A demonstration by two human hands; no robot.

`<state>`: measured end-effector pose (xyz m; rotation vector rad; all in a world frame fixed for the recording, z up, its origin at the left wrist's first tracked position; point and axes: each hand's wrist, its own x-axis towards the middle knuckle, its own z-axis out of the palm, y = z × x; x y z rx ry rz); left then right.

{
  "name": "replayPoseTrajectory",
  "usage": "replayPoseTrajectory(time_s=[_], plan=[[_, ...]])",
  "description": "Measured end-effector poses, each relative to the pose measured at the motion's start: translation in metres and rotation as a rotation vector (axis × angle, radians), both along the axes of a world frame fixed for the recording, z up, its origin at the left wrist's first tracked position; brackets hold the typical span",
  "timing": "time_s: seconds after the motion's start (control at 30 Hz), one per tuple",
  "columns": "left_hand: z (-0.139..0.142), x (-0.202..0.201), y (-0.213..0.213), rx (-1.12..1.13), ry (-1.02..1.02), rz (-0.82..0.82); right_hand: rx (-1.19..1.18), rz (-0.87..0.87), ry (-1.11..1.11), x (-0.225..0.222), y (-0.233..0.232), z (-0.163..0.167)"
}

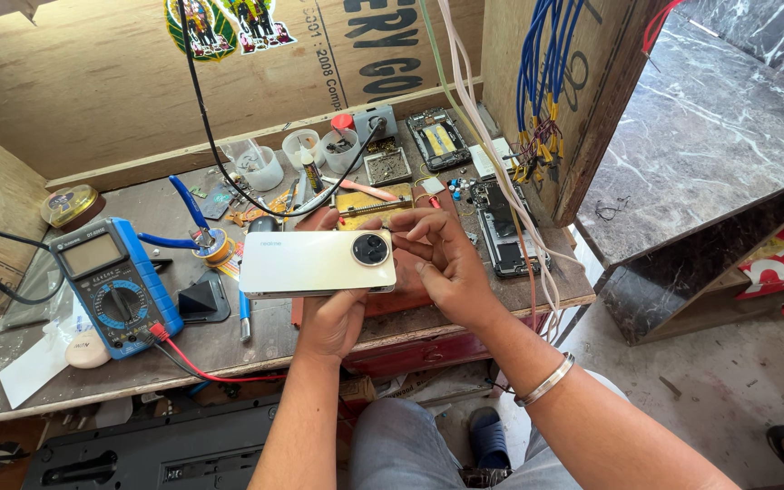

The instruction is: The person disassembles a smartphone, removes the back cover, and sprays a cleaning agent into the internal components. They then reassemble the device by aligning and snapping the back cover back into place.

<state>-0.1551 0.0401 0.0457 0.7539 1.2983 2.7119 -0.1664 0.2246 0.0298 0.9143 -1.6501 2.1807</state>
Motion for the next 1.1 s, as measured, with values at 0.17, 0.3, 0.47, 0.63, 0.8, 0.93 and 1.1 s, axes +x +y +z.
replayPoseTrajectory(time_s=[0.17,0.3,0.47,0.63,0.8,0.93,1.1], plan=[[-0.001,-0.002,-0.002,0.001,0.017,0.010,-0.019,-0.006,-0.010,-0.001,-0.002,0.003],[-0.002,-0.004,-0.001,0.002,-0.017,0.046,-0.020,-0.015,-0.030,-0.001,-0.004,0.003],[-0.010,-0.010,-0.003,0.033,-0.061,0.101,-0.009,-0.010,-0.008,-0.004,-0.006,-0.001],[-0.022,-0.023,0.001,0.028,-0.170,0.264,0.015,-0.061,0.064,-0.006,-0.007,-0.003],[-0.024,-0.035,0.002,0.040,-0.254,0.357,-0.026,-0.139,0.155,-0.004,-0.007,0.005],[-0.023,-0.031,-0.003,0.055,-0.126,0.294,-0.010,-0.184,0.152,0.004,0.000,0.019],[-0.017,-0.017,-0.009,0.059,0.005,0.144,0.053,-0.147,0.136,0.009,0.014,0.044]])
